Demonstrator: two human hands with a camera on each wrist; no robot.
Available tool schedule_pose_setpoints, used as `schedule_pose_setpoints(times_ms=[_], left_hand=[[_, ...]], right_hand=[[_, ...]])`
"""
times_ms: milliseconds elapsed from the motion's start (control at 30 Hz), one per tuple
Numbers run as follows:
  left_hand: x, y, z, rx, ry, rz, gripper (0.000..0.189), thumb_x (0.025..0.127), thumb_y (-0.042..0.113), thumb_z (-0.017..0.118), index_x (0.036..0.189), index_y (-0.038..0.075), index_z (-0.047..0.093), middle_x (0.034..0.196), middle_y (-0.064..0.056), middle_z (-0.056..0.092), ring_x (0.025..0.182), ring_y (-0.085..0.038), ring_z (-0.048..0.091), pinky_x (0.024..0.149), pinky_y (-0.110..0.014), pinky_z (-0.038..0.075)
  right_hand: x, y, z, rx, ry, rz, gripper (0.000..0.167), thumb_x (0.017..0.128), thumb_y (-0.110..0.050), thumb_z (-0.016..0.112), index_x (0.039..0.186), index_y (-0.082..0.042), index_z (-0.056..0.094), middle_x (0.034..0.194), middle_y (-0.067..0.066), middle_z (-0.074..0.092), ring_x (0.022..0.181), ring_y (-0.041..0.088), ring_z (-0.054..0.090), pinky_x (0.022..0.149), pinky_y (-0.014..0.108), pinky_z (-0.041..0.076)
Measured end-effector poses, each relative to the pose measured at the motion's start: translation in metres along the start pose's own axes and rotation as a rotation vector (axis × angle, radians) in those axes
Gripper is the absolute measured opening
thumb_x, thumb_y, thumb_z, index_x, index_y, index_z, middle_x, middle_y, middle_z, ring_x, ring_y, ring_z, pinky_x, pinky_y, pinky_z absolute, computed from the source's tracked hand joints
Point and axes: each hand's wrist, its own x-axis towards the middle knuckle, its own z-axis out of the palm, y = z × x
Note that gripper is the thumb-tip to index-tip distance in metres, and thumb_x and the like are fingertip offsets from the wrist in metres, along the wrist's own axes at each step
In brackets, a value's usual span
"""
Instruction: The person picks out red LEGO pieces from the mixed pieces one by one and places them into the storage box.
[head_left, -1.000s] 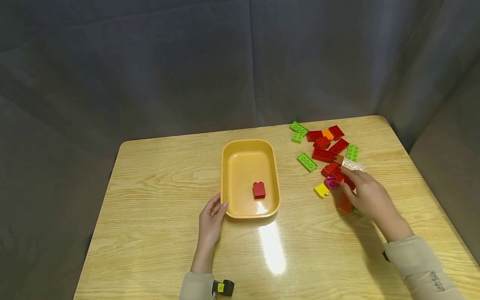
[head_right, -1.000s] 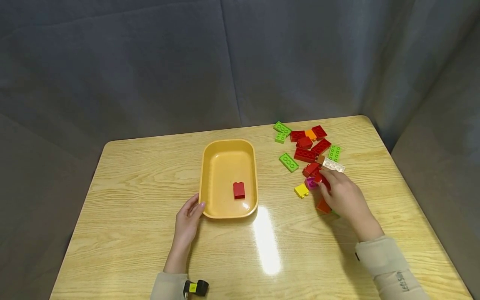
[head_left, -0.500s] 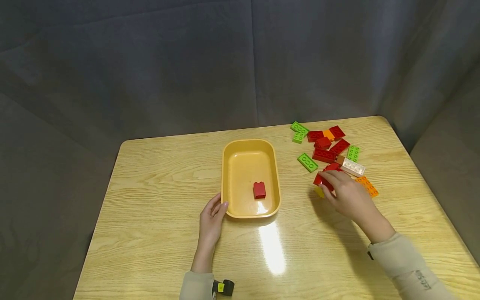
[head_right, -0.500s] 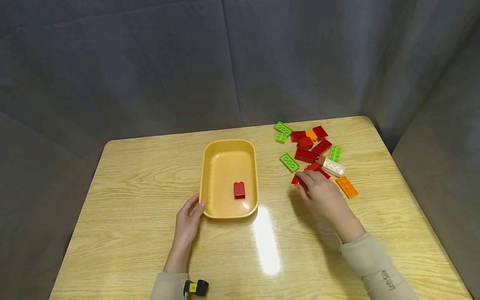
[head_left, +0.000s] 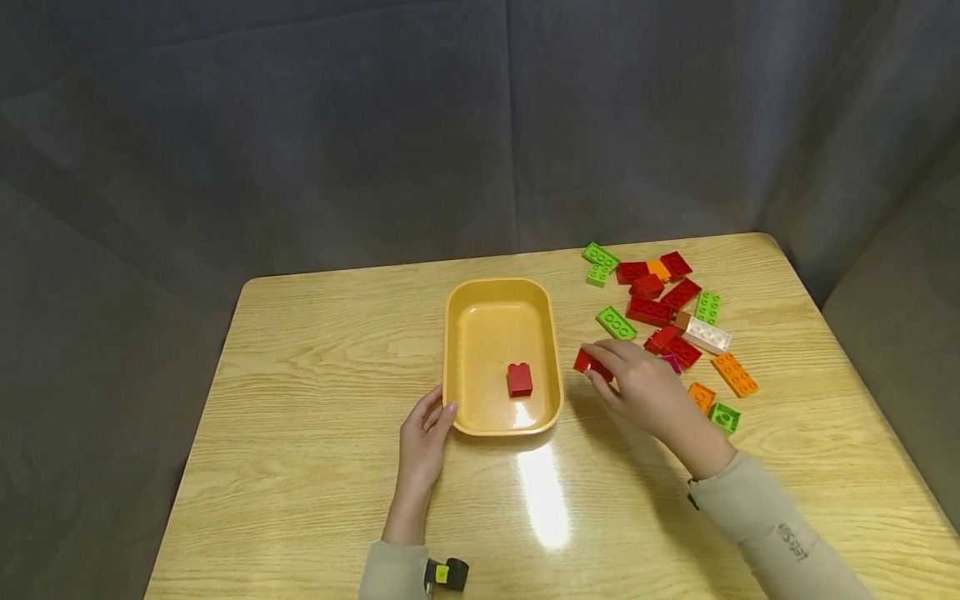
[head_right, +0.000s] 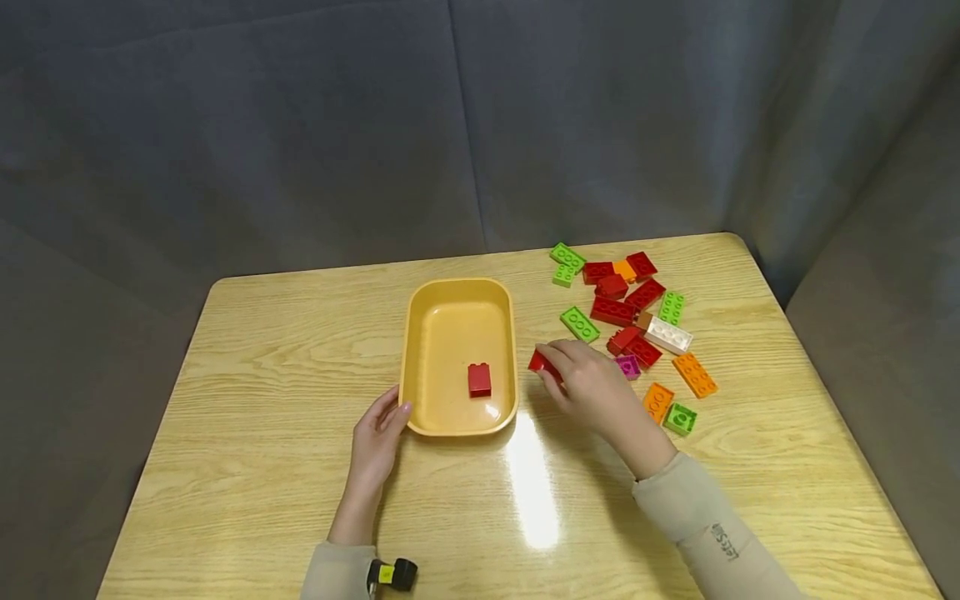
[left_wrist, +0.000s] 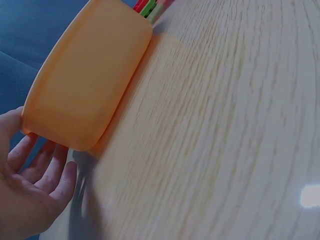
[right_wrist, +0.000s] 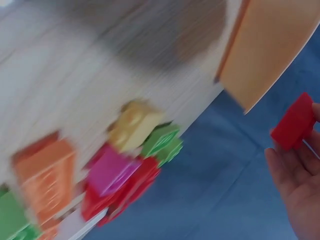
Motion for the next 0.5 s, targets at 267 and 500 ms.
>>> schedule_pose_setpoints(times_ms=[267,500], left_hand=[[0.0,-0.001,0.0,-0.004,-0.023,0.021,0.047,0.101,0.017,0.06,0.142,-0.002,0.048,0.137,-0.023,0.054,0.123,-0.032,0.056,0.096,-0.024,0.049],[-0.001,-0.001,-0.001,-0.005,-0.023,0.028,0.048,0.101,0.017,0.06,0.142,-0.003,0.048,0.137,-0.023,0.054,0.123,-0.032,0.057,0.095,-0.024,0.049]], right_hand=[[0.023,-0.025,0.015,0.026,-0.028,-0.095,0.038,0.086,-0.016,0.076,0.119,0.002,0.068,0.113,0.016,0.068,0.103,0.033,0.065,0.09,0.047,0.054],[0.031,-0.038,0.028,0.033,-0.065,-0.176,0.035,0.088,-0.018,0.074,0.118,-0.001,0.07,0.109,0.013,0.07,0.099,0.029,0.067,0.088,0.043,0.055]])
